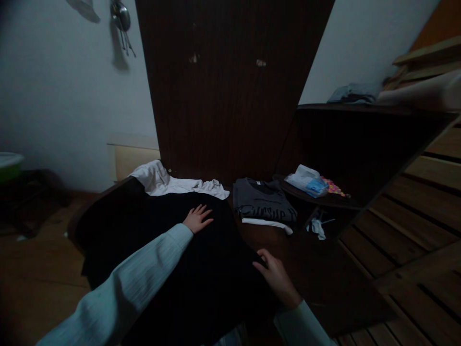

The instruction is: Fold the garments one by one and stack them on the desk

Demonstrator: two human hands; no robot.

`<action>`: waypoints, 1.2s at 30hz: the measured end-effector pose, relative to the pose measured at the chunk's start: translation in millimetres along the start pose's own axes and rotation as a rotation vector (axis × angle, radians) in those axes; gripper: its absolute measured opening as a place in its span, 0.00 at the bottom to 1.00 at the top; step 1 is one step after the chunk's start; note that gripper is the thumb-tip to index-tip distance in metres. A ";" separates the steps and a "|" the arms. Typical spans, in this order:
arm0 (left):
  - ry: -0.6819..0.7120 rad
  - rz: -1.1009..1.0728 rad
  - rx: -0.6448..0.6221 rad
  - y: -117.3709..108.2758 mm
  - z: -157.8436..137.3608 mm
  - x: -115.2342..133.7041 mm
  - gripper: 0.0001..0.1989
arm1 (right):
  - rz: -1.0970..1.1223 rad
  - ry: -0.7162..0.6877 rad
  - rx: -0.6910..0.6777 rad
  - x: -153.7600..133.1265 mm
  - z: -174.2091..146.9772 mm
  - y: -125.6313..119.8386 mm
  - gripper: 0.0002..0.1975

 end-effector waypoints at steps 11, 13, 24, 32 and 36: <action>0.012 0.038 -0.031 6.7 1.7 5.5 0.27 | -0.170 -0.162 -0.173 -73.9 48.7 -5.0 0.16; 0.012 0.003 -0.074 2.1 0.0 6.2 0.26 | -0.229 -0.187 -0.201 -97.0 69.7 14.8 0.15; -0.364 0.141 -0.001 -112.1 -90.5 -123.9 0.30 | -0.544 -0.151 -0.102 -125.2 143.9 63.7 0.27; -0.574 0.260 -0.218 -101.2 -121.9 -152.6 0.31 | -0.696 -0.036 -0.082 -133.5 177.3 81.5 0.18; -0.625 0.150 -0.092 -95.7 -121.9 -164.8 0.29 | -0.711 -0.031 -0.042 -134.2 183.0 82.2 0.19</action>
Point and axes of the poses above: each hand's wrist, its own z-axis towards the middle knuckle, its own y-axis out of the palm, x = y × z, the point moved 5 cm from there along z, towards the middle knuckle, and after that the axes turned 9 degrees about y, right-handed, at the moved point
